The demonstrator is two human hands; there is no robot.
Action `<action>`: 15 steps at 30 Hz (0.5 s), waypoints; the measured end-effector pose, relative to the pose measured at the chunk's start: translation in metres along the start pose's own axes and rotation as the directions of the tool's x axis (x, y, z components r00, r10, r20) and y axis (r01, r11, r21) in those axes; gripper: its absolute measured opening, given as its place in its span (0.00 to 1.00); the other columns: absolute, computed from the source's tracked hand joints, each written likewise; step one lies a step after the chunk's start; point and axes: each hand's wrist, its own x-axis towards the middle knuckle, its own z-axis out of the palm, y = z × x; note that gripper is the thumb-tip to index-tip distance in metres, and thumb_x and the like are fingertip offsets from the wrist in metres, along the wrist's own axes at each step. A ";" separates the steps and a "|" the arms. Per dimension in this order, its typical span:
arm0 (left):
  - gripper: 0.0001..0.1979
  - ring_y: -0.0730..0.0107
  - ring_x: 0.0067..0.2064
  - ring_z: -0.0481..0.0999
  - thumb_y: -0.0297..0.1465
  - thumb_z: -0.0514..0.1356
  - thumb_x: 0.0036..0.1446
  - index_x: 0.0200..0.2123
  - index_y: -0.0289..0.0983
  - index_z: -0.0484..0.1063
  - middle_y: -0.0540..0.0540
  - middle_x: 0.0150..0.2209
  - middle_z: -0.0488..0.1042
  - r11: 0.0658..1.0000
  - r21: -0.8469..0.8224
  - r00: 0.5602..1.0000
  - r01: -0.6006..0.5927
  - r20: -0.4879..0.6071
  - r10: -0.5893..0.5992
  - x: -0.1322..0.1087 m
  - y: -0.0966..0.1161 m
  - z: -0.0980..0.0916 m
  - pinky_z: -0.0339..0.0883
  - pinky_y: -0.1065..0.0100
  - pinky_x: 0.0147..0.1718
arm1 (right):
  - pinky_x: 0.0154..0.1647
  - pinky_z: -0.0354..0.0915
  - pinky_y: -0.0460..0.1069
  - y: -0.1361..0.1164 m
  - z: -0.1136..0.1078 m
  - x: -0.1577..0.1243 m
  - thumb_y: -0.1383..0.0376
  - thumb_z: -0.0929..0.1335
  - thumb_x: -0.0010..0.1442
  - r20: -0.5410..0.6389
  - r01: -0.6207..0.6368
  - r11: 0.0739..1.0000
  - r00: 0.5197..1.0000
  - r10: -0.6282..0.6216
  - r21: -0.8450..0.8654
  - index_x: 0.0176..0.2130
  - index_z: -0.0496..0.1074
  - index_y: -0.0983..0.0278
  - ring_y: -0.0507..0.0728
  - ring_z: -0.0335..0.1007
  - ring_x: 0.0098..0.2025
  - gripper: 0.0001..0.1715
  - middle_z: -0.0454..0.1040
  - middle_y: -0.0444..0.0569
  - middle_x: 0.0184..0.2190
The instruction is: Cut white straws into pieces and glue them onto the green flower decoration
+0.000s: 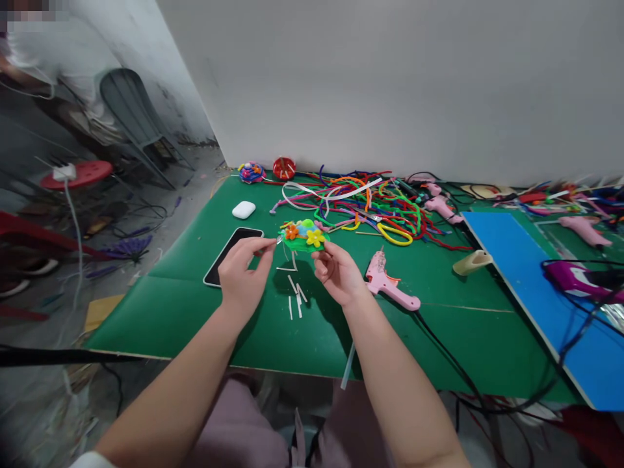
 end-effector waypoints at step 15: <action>0.09 0.69 0.35 0.70 0.26 0.59 0.54 0.39 0.39 0.72 0.46 0.32 0.73 0.894 0.188 0.912 -0.408 0.117 0.392 0.007 -0.009 0.005 0.65 0.67 0.36 | 0.13 0.56 0.39 0.000 0.002 -0.004 0.61 0.74 0.44 0.057 0.050 0.998 0.997 -0.048 -0.049 0.21 0.68 0.65 0.43 0.58 0.14 0.13 0.72 0.39 0.18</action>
